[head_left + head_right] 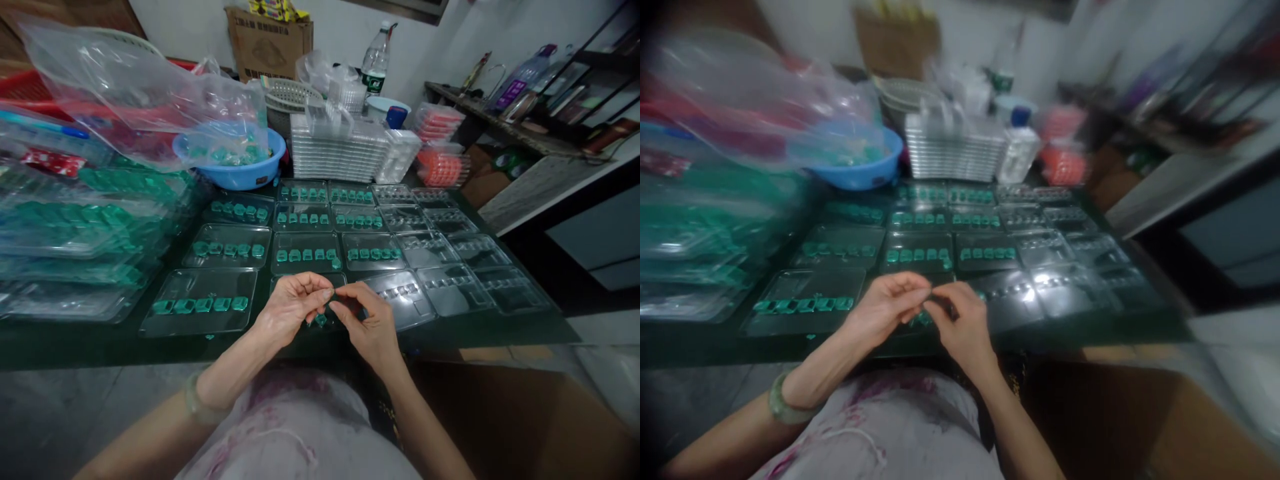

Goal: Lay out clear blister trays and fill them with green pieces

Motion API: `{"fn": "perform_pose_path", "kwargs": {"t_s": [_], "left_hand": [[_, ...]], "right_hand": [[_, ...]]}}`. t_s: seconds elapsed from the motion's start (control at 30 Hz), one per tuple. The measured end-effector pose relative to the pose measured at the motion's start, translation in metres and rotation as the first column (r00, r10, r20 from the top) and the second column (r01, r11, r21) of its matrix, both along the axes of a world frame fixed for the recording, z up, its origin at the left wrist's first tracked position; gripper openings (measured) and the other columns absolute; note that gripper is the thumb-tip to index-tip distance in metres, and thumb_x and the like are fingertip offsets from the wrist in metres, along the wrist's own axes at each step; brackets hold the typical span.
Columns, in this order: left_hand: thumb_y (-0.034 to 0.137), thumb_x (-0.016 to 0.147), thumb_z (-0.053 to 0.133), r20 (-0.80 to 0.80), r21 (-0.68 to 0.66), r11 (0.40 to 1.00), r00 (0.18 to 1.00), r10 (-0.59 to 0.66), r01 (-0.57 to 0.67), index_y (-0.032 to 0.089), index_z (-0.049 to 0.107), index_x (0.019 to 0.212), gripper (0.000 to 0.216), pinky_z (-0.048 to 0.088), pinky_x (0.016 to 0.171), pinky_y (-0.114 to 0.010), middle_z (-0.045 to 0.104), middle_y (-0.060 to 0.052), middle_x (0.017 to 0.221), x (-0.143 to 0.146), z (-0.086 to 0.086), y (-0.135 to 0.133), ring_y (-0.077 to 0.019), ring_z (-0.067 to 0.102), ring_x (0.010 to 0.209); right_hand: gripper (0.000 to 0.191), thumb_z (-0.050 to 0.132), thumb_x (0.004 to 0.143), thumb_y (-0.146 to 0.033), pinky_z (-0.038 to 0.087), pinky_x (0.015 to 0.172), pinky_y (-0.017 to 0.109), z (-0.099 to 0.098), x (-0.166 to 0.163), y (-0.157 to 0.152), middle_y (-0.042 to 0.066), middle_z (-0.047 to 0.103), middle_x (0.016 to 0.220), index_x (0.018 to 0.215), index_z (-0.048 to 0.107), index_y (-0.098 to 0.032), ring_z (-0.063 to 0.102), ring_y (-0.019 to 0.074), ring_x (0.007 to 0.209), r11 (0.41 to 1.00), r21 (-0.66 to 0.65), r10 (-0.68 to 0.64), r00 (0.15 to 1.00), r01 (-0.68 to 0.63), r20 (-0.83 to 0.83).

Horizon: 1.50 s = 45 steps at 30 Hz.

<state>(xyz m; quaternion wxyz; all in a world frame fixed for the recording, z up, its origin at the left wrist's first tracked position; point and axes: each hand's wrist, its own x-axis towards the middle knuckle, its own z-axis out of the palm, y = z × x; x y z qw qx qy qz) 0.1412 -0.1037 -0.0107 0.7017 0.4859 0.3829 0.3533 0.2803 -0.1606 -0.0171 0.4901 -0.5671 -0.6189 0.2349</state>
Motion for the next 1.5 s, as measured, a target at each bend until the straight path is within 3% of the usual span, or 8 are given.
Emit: {"fn": "perform_pose_path", "kwargs": {"t_s": [0.27,0.37,0.5,0.63,0.73,0.87,1.03,1.5], "left_hand": [[0.034,0.075,0.062,-0.086,0.044,0.999,0.996,0.009,-0.005,0.014,0.059,0.070,0.020,0.026,0.034,-0.017,0.056,0.002,0.048,0.003,0.001,0.001,-0.0047,0.039,0.035],[0.035,0.078,0.058,-0.153,0.123,0.992,0.988,0.006,0.013,0.014,0.056,0.069,0.022,0.026,0.035,-0.017,0.055,0.002,0.048,0.005,0.004,-0.003,-0.0047,0.038,0.035],[0.034,0.079,0.056,-0.263,0.272,0.962,0.960,0.091,-0.017,0.015,0.053,0.061,0.026,0.029,0.039,-0.018,0.052,0.003,0.049,0.009,0.012,-0.006,-0.0058,0.040,0.040],[0.035,0.082,0.052,-0.294,0.349,0.936,0.944,0.147,-0.038,0.016,0.057,0.066,0.026,0.032,0.042,-0.019,0.053,0.002,0.051,0.003,0.015,-0.002,-0.0073,0.043,0.043],[0.035,0.081,0.054,-0.298,0.372,0.925,0.934,0.198,-0.078,0.016,0.059,0.067,0.024,0.034,0.044,-0.019,0.054,0.002,0.052,-0.007,0.013,0.005,-0.0080,0.045,0.046],[0.033,0.076,0.060,-0.311,0.385,0.915,0.916,0.251,-0.120,0.016,0.059,0.067,0.019,0.034,0.045,-0.019,0.054,0.002,0.054,-0.019,0.009,0.010,-0.0080,0.045,0.048],[0.031,0.076,0.061,-0.328,0.392,0.914,0.912,0.247,-0.107,0.016,0.059,0.069,0.017,0.033,0.045,-0.019,0.053,0.002,0.056,-0.026,0.008,0.010,-0.0082,0.044,0.050],[0.028,0.074,0.061,-0.330,0.388,0.914,0.909,0.255,-0.116,0.014,0.060,0.067,0.016,0.035,0.048,-0.018,0.054,0.002,0.059,-0.026,0.010,0.009,-0.0083,0.046,0.053]], "right_hand": [[0.017,0.057,0.078,-0.019,0.047,0.069,0.029,-0.010,0.000,-0.009,0.004,0.061,0.087,0.094,0.060,-0.022,0.056,0.0159,0.080,0.995,0.087,-0.063,0.996,0.058,0.057],[0.015,0.056,0.078,-0.018,0.046,0.065,0.028,-0.010,-0.002,-0.011,0.004,0.060,0.086,0.093,0.060,-0.021,0.056,0.0158,0.077,0.995,0.067,-0.075,0.997,0.072,0.037],[0.011,0.056,0.078,-0.021,0.046,0.060,0.027,-0.004,0.000,-0.016,0.002,0.060,0.079,0.088,0.059,-0.021,0.055,0.0141,0.069,0.997,0.007,-0.072,0.997,0.072,-0.004],[0.011,0.057,0.077,-0.024,0.045,0.060,0.026,0.000,0.031,-0.019,0.001,0.060,0.077,0.087,0.060,-0.021,0.055,0.0130,0.065,0.978,0.000,-0.209,0.978,0.209,0.016],[0.015,0.058,0.077,-0.029,0.045,0.060,0.027,-0.004,0.068,-0.018,0.002,0.062,0.077,0.088,0.061,-0.020,0.055,0.0140,0.064,0.944,0.005,-0.327,0.935,0.329,0.138],[0.017,0.056,0.077,-0.030,0.045,0.060,0.029,-0.014,0.100,-0.016,0.005,0.063,0.082,0.087,0.064,-0.019,0.056,0.0158,0.066,0.953,-0.063,-0.253,0.895,0.295,0.367],[0.014,0.055,0.076,-0.023,0.044,0.065,0.031,-0.022,0.099,-0.011,0.006,0.062,0.083,0.085,0.065,-0.019,0.056,0.0176,0.070,0.959,-0.107,-0.165,0.826,0.262,0.540],[0.016,0.055,0.078,-0.032,0.037,0.058,0.026,-0.023,0.080,0.003,0.004,0.064,0.074,0.076,0.065,-0.019,0.056,0.0162,0.065,0.890,-0.159,-0.210,0.695,0.427,0.688]]}}
